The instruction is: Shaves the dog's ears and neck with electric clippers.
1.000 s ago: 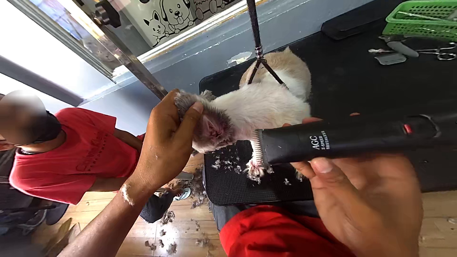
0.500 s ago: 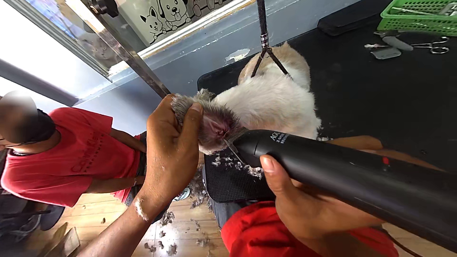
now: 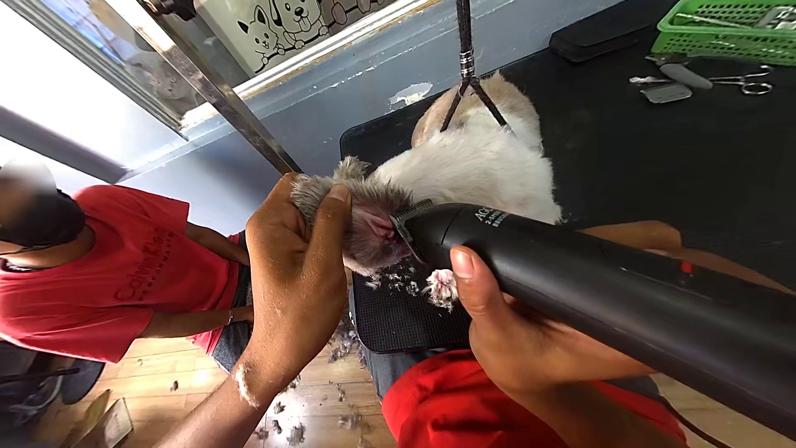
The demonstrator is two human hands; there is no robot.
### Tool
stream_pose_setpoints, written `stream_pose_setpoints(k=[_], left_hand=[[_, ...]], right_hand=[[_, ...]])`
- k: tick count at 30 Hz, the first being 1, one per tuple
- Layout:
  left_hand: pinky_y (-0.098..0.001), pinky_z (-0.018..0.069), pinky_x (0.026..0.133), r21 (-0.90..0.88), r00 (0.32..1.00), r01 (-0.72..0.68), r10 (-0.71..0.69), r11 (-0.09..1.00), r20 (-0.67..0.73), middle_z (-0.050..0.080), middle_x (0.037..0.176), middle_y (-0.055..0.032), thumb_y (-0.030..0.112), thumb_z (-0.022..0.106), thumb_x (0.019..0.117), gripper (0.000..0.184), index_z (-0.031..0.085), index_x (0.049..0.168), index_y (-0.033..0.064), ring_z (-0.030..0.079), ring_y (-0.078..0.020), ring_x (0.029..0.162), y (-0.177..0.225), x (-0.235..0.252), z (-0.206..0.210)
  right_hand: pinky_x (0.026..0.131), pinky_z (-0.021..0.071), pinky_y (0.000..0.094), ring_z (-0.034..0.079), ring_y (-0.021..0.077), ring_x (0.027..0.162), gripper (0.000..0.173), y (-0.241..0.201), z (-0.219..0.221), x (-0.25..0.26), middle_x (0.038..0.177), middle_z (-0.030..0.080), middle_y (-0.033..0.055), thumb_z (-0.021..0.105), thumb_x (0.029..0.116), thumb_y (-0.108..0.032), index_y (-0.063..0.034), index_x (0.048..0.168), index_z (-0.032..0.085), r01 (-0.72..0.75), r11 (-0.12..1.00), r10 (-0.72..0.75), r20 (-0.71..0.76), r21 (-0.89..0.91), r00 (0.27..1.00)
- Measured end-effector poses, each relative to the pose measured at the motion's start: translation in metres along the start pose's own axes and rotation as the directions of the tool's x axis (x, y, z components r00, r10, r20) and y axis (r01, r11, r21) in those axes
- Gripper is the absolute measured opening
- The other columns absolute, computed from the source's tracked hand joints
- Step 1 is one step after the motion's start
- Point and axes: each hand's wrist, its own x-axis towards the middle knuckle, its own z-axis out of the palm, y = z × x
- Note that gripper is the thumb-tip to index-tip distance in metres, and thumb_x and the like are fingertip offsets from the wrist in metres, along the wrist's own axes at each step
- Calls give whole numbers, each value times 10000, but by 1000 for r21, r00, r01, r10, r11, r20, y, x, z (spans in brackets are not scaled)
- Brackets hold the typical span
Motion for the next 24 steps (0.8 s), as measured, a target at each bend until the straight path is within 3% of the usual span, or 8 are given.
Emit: stream_pose_setpoints(k=[5,11,17,21,24], left_hand=[[-268,609,577,-28,1000,-14,14,1000,-1,633,789,24,105,491,1070,97,553,998,119,667,-98,661,-2,-2,0],[-259,613,612,-40,1000,-21,20,999,-12,644,793,16,114,504,1076,79,561,1022,102,676,-96,683,-5,-5,2],[-255,602,636,-44,1000,-2,1,999,-29,650,792,4,129,510,1079,119,607,1028,83,668,-101,688,-4,-8,4],[-255,596,652,-39,999,-25,24,999,-25,651,799,2,135,503,1082,156,637,1029,74,662,-102,698,-5,-10,5],[-235,575,636,-10,998,-47,47,999,-33,656,804,4,130,507,1080,187,669,1011,66,650,-91,695,-5,-12,4]], right_hand=[[798,625,276,685,99,920,590,4,9,3,990,639,-20,898,758,-117,-96,1162,468,42,999,-43,-63,-10,997],[868,596,284,668,87,1002,542,0,0,17,1070,638,-12,852,819,-156,-51,1209,491,94,987,-97,-15,-132,995],[725,626,311,678,127,808,486,-11,-12,7,926,640,-3,883,745,-152,-88,1086,543,29,1000,-29,-6,-8,1000],[701,632,318,670,141,764,530,-5,5,1,885,616,11,917,704,-167,-72,1043,521,4,1000,-5,-93,-19,996],[712,631,316,675,141,791,560,0,12,0,916,622,18,919,725,-173,-74,1091,507,13,1000,-13,-95,0,995]])
